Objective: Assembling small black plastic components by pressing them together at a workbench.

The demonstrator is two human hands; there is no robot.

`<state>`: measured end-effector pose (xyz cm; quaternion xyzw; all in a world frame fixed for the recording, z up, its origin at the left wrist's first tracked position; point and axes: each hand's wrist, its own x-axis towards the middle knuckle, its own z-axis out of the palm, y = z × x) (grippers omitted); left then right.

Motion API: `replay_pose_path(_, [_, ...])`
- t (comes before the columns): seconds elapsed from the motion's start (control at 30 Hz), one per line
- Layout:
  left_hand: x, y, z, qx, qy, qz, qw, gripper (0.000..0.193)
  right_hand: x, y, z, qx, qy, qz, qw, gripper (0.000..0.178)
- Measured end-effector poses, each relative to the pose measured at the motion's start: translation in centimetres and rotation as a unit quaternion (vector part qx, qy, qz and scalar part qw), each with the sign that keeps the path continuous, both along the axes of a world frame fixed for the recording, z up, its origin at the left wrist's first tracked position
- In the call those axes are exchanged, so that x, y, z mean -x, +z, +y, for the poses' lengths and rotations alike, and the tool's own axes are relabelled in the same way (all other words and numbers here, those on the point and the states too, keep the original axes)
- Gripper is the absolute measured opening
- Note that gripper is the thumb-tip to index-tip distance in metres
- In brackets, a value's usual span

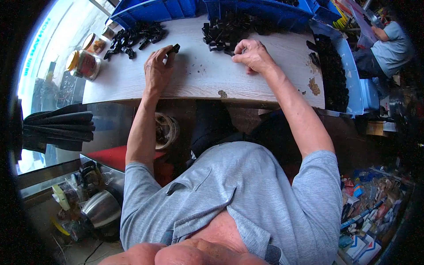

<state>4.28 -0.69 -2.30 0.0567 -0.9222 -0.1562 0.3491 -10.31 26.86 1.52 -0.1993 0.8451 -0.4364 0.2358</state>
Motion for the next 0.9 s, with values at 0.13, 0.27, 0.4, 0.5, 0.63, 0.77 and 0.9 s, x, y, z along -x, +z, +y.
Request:
replay_pose_path(0.13, [-0.6,-0.6,1.4,-0.103,-0.021,0.033,0.994,0.027,-0.4,-0.3,0.8,0.036,-0.029,-0.042,0.998,0.027])
replay_pose_path(0.27, [-0.7,-0.4,4.9,-0.168,-0.091,0.082,0.978,0.025,-1.2,-0.1,0.7,0.087,-0.068,-0.038,0.993,0.03])
replay_pose_path(0.4, [-0.1,0.1,7.6,-0.17,-0.121,0.069,0.976,0.026,-1.6,0.5,-0.3,0.023,-0.07,-0.014,0.997,0.033])
replay_pose_path(0.5, [0.7,-0.3,8.4,-0.16,-0.125,0.082,0.976,0.026,-1.8,0.8,-0.9,-0.02,-0.07,0.014,0.997,0.036])
replay_pose_path(0.63, [2.0,0.9,9.8,-0.111,-0.142,0.079,0.98,0.028,-1.7,0.8,0.5,0.008,-0.019,-0.039,0.999,0.033])
replay_pose_path(0.77, [2.9,0.6,10.1,-0.029,-0.197,-0.015,0.98,0.032,-2.5,0.8,0.7,-0.001,0.0,-0.041,0.999,0.033])
replay_pose_path(0.9, [3.7,0.2,10.0,-0.009,-0.242,-0.025,0.97,0.034,-2.3,0.0,1.1,0.04,-0.003,-0.052,0.998,0.034])
